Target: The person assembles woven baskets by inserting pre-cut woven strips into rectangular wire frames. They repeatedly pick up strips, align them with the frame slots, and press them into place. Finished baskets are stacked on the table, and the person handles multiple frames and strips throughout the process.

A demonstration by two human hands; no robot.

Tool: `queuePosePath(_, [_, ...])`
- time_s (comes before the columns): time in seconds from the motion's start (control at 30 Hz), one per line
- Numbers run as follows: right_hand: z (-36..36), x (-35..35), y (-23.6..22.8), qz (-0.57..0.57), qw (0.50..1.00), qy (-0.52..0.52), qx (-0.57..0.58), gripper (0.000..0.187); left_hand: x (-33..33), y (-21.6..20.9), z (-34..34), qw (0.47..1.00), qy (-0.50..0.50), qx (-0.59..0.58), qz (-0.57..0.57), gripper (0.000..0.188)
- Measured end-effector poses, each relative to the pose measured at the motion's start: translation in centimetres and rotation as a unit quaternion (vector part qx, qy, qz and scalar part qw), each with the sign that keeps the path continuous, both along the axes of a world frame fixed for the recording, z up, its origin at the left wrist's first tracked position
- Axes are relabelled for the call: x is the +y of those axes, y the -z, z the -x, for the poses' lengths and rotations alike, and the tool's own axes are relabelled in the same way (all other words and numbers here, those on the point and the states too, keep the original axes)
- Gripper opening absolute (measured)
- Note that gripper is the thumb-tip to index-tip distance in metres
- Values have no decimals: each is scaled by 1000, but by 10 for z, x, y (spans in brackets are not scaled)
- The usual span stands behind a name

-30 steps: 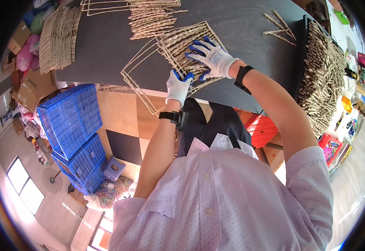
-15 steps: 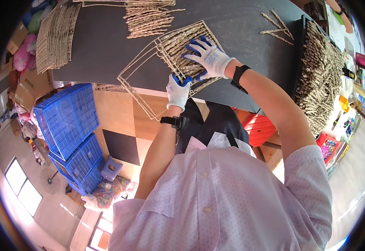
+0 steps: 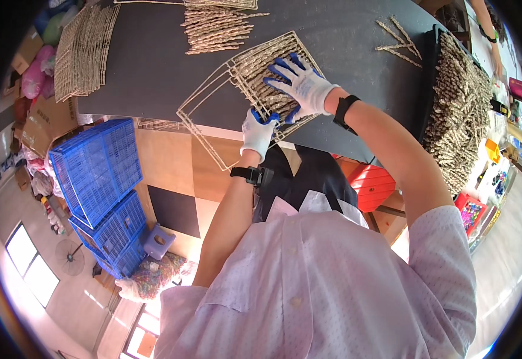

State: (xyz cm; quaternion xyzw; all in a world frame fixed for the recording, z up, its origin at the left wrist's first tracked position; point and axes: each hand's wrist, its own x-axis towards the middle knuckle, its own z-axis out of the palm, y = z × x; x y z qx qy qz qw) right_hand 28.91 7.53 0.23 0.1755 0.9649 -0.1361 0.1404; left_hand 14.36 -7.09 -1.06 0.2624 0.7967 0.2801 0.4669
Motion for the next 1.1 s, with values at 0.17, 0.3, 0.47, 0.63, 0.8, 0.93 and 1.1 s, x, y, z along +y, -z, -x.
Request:
queuePosePath(0.17, [3, 1, 8, -23, 999, 1, 24, 95, -3, 18, 6, 997, 53, 29, -50, 64])
queuePosePath(0.3, [1, 0, 10, -31, 999, -1, 17, 92, 5, 11, -12, 994, 11, 113, -6, 60])
queuePosePath(0.47, [0, 0, 16, -36, 999, -9, 27, 94, -5, 25, -9, 989, -13, 94, -111, 54])
queuePosePath(0.63, [1, -4, 20, -25, 999, 3, 27, 91, 2, 19, 2, 995, 9, 48, -84, 51])
queuePosePath(0.8, [1, -1, 16, -19, 998, 15, 55, 89, 5, 17, 1, 982, 75, 174, -17, 52])
queuePosePath(0.93, [1, -3, 16, -16, 997, 10, 74, 85, -6, 15, -16, 984, 14, 176, -24, 56])
queuePosePath(1.1, [3, 3, 8, -4, 998, 13, 56, 87, -1, 23, 2, 989, 49, 141, -18, 55])
